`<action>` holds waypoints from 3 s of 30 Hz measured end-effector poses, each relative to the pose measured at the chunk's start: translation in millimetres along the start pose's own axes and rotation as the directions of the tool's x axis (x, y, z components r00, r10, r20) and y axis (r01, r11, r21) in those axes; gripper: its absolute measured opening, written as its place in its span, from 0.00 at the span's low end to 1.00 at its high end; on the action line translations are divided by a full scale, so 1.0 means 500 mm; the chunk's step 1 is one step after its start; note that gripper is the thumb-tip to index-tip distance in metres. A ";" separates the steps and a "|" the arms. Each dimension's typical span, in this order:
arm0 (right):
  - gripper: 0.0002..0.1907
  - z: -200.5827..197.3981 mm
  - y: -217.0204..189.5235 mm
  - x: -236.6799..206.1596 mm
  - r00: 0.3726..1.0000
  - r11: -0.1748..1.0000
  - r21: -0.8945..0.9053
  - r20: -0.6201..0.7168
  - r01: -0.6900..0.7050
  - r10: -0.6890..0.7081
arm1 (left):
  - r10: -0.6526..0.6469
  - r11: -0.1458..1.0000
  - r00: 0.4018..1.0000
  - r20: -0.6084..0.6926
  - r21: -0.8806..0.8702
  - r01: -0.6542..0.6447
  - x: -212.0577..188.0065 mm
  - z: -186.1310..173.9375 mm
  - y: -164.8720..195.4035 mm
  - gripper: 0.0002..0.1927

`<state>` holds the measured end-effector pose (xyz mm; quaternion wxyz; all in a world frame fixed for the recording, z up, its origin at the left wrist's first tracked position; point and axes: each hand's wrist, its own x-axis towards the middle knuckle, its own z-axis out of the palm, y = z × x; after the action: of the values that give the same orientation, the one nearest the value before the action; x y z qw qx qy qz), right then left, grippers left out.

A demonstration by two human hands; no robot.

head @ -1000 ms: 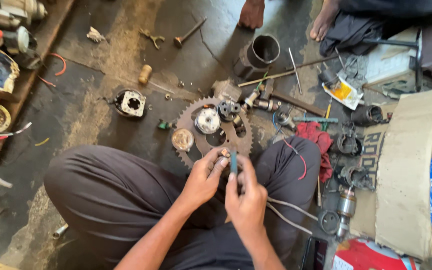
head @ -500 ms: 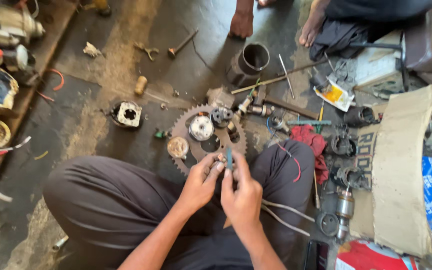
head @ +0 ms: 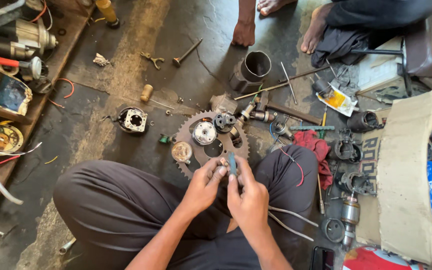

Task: The person sits on the floor and uses a blue metal file to smooth the edges of a small cylindrical metal part. They hold the part in their left hand and file it with their right hand, repeatedly rotating the part to work on different sides.

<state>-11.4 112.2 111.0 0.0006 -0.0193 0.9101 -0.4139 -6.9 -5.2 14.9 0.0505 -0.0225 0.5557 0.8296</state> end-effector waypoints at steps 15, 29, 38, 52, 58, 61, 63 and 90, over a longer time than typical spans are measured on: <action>0.23 -0.004 -0.003 -0.017 0.982 0.981 -0.053 -0.032 0.186 -0.188 | -0.019 0.997 1.000 0.005 -0.074 0.019 0.004 -0.003 -0.007 0.11; 0.23 0.009 -0.005 -0.023 0.984 0.974 -0.154 -0.044 0.167 -0.175 | -0.041 0.988 0.999 0.005 -0.148 0.042 0.004 -0.002 -0.015 0.09; 0.21 0.003 -0.024 -0.029 0.993 0.982 -0.156 -0.034 0.108 -0.114 | -0.016 0.992 1.000 -0.027 -0.122 0.013 0.004 0.003 -0.014 0.10; 0.28 -0.070 0.001 -0.026 0.997 0.975 0.218 -0.059 -0.034 0.048 | -0.029 0.960 0.996 0.080 -0.275 0.050 -0.003 0.011 -0.004 0.16; 0.28 -0.038 -0.020 -0.042 1.000 0.997 0.075 0.001 -0.023 0.023 | 0.090 0.996 0.995 0.048 0.015 -0.091 -0.010 0.017 0.021 0.14; 0.27 -0.030 -0.018 -0.034 1.000 0.999 0.046 0.012 -0.014 0.013 | 0.083 0.992 0.996 0.032 0.094 -0.086 -0.013 0.018 0.036 0.12; 0.27 -0.026 -0.015 -0.027 1.000 0.998 0.055 -0.007 -0.002 0.002 | 0.046 0.979 0.999 0.009 0.200 -0.047 -0.017 0.022 0.042 0.12; 0.29 -0.016 0.005 -0.039 1.000 1.000 0.030 -0.029 0.009 -0.008 | 0.069 0.987 0.997 -0.040 0.145 -0.063 -0.014 0.025 0.033 0.11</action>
<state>7.8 120.5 114.1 -0.0139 -0.0174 0.9036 -0.4277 -1.3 -0.4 35.5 0.0120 -0.0191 0.6155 0.7878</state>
